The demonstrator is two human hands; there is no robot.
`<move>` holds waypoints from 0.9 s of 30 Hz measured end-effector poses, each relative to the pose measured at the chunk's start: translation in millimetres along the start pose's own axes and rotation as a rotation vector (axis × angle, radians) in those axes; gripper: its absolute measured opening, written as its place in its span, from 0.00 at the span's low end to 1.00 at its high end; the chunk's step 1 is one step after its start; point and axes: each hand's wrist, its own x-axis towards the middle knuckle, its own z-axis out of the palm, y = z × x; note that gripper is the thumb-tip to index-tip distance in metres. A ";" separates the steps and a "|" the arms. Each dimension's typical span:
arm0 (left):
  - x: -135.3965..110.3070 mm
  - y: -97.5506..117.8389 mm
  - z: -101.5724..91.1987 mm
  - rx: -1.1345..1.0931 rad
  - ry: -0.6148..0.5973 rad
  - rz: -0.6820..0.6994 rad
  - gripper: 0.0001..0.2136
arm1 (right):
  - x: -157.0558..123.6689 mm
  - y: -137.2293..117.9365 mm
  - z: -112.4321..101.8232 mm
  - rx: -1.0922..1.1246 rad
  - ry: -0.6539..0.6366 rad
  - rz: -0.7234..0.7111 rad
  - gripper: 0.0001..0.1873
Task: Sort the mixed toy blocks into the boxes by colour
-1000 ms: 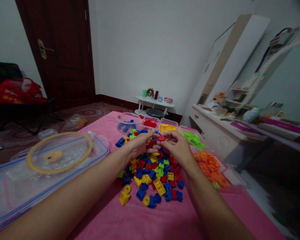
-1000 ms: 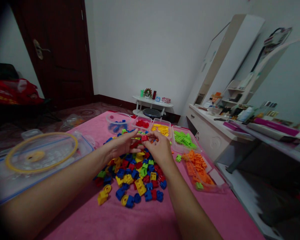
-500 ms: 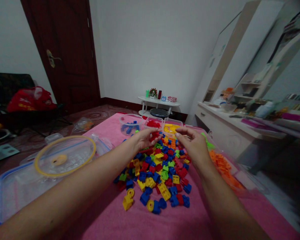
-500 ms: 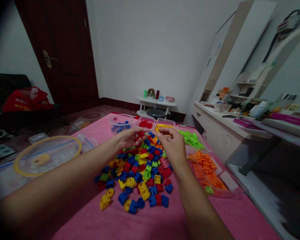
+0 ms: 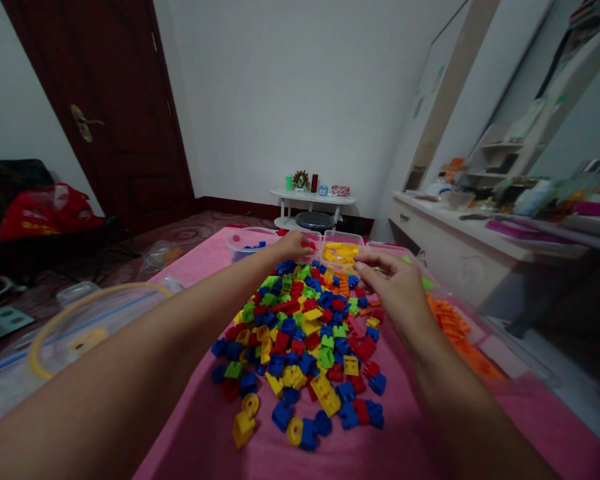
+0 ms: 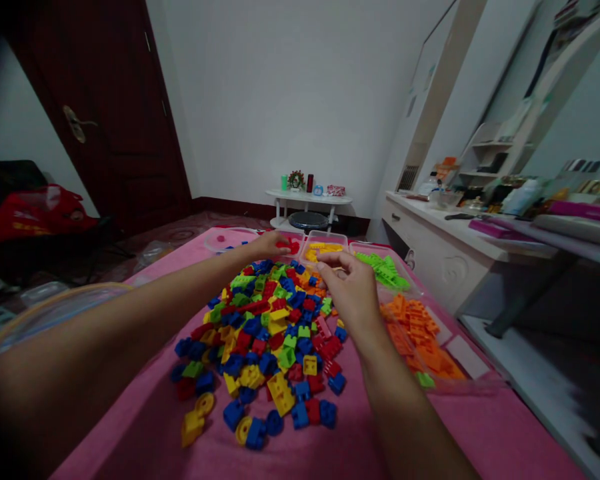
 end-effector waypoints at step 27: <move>-51.9 41.9 -0.2 0.224 0.019 0.397 0.15 | -8.8 49.1 20.7 -0.481 -0.510 -0.149 0.18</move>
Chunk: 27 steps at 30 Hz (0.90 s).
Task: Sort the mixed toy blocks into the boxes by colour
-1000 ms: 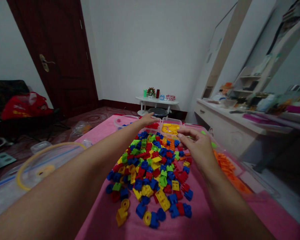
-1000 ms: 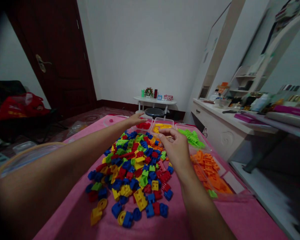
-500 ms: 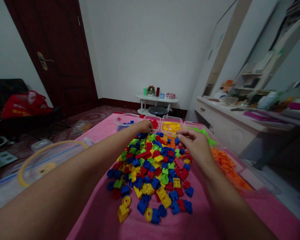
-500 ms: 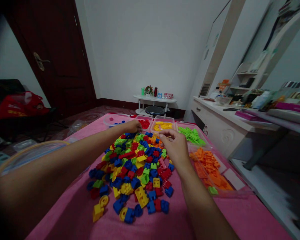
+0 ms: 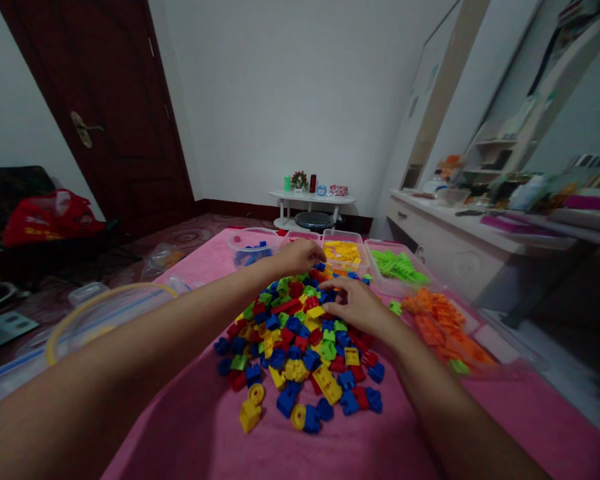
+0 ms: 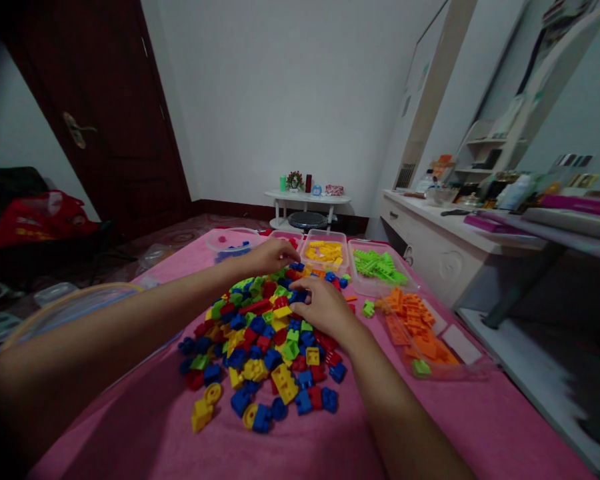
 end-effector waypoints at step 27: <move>-43.2 37.4 -0.2 -0.533 -0.006 -0.253 0.12 | 8.4 8.5 -20.6 -0.275 0.024 0.062 0.18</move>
